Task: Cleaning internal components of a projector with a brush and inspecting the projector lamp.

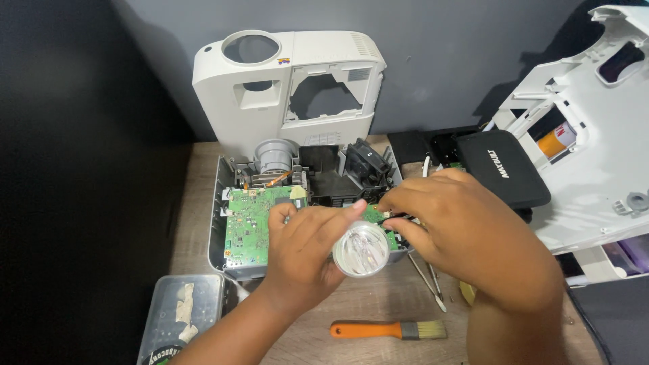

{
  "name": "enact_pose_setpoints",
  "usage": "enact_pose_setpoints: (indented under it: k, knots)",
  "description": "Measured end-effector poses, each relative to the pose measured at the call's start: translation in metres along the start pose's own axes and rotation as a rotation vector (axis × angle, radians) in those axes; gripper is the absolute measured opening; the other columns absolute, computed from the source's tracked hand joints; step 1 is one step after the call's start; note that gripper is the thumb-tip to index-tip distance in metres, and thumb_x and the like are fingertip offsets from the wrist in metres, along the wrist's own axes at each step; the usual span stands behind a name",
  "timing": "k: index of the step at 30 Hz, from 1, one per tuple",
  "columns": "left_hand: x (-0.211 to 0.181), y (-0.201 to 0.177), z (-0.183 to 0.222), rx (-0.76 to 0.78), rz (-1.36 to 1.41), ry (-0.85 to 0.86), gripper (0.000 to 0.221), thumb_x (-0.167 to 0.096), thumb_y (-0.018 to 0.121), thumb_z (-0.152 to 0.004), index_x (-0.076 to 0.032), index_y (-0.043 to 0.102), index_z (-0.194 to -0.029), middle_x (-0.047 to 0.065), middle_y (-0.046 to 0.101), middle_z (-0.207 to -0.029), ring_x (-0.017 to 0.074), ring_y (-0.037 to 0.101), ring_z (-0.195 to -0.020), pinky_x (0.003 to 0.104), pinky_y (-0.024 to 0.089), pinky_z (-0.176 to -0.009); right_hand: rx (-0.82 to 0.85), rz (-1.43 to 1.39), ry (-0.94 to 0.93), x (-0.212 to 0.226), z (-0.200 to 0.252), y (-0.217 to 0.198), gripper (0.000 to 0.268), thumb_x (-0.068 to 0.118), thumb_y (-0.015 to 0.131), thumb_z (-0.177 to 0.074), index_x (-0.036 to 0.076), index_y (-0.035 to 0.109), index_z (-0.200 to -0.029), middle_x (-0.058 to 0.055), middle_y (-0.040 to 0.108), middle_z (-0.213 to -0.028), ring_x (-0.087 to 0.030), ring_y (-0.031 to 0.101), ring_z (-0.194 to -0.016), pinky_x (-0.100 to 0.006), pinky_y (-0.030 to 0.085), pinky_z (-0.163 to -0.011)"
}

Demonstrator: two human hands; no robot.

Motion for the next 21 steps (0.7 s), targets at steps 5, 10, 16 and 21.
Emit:
enact_pose_setpoints:
  k: [5,10,16,21]
  knots:
    - [0.0050,0.0025,0.0037,-0.025,0.061,-0.043,0.049,-0.036,0.065,-0.102,-0.013,0.047,-0.142,-0.008,0.076,-0.114,0.0150,0.071,-0.094,0.038,0.029,-0.088,0.016,-0.007,0.024,-0.0003,-0.0011,0.0008,0.017,0.028,0.065,-0.092,0.018,0.073,-0.103,0.004,0.077,-0.091,-0.022,0.068,-0.083,-0.040,0.045,-0.088]
    - [0.0052,0.0013,0.0012,-0.042,0.073,-0.039,0.036,-0.035,0.068,-0.099,-0.015,0.055,-0.126,-0.003,0.075,-0.118,0.0163,0.073,-0.094,0.039,0.031,-0.085,0.023,-0.010,0.038,-0.0019,-0.0027,0.0043,0.017,0.025,0.064,-0.090,0.018,0.073,-0.102,0.004,0.076,-0.095,-0.023,0.068,-0.087,-0.041,0.044,-0.092]
    - [0.0045,-0.0015,-0.0005,-0.059,0.061,-0.035,0.034,-0.038,0.064,-0.101,-0.015,0.055,-0.126,-0.002,0.075,-0.113,0.0170,0.072,-0.091,0.038,0.030,-0.084,0.014,-0.001,0.032,-0.0007,-0.0040,0.0043,0.014,0.024,0.065,-0.089,0.019,0.072,-0.100,0.004,0.075,-0.092,-0.023,0.067,-0.086,-0.041,0.045,-0.091]
    - [0.0049,0.0022,0.0028,-0.038,0.070,-0.042,0.036,-0.034,0.069,-0.099,-0.016,0.055,-0.127,-0.003,0.074,-0.114,0.0164,0.072,-0.093,0.038,0.029,-0.084,0.028,-0.007,0.041,-0.0001,-0.0024,0.0027,0.016,0.026,0.064,-0.090,0.019,0.073,-0.102,0.004,0.076,-0.093,-0.023,0.068,-0.086,-0.042,0.045,-0.089]
Point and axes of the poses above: each hand's wrist, its own z-axis away from the middle knuckle, its own y-axis out of the palm, x = y × z, the point moved 4 cm from there along -z, towards the middle knuckle
